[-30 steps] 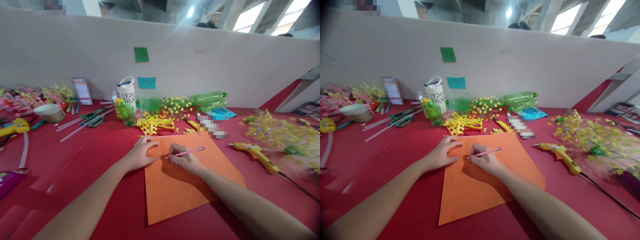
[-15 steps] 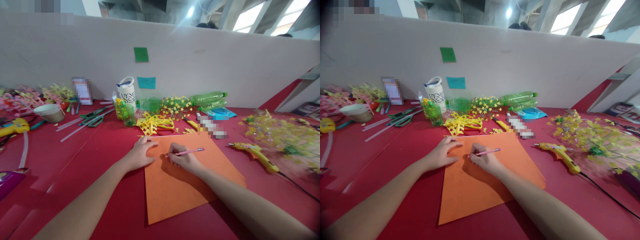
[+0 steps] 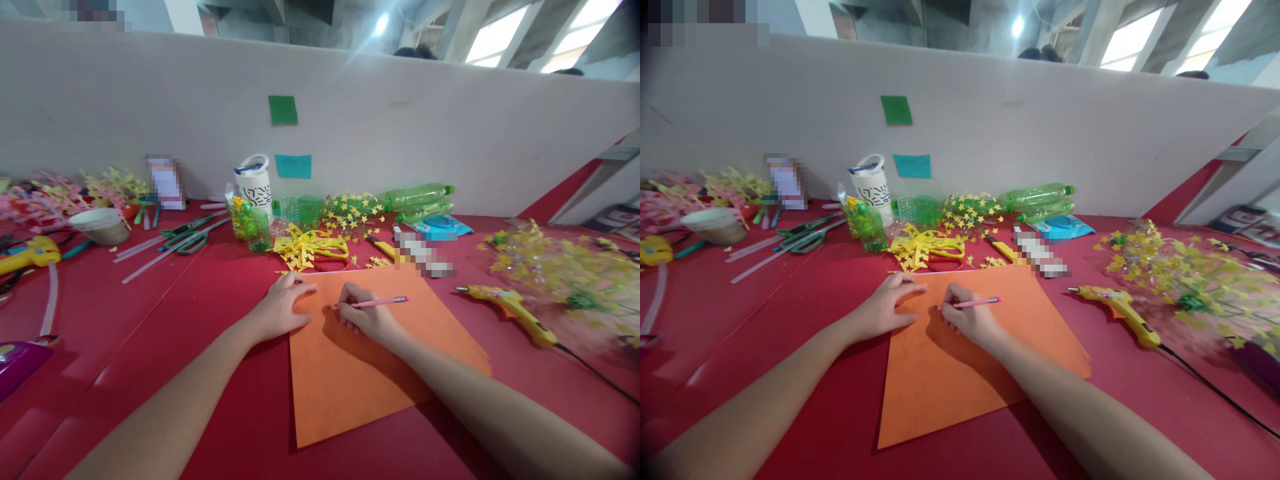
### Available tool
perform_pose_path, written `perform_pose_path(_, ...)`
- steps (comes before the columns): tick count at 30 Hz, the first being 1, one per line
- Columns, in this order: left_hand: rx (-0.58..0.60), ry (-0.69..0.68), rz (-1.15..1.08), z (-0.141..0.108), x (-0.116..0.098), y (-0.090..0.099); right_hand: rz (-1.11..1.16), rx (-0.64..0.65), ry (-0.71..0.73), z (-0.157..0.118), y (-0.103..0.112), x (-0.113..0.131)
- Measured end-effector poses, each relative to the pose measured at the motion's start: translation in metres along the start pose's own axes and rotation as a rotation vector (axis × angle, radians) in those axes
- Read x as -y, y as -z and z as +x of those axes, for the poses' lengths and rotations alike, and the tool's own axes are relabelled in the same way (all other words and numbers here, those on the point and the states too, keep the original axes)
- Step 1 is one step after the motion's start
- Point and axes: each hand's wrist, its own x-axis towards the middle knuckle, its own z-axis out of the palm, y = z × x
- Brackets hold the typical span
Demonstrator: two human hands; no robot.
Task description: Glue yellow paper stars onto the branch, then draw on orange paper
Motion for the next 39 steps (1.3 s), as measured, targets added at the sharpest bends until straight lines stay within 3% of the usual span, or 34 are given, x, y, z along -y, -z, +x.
perform_pose_path(39, 0.011, 0.013, 0.001, -0.0005, -0.0004, 0.0007, -0.100, 0.035, 0.067, -0.0003, 0.0027, 0.0039)
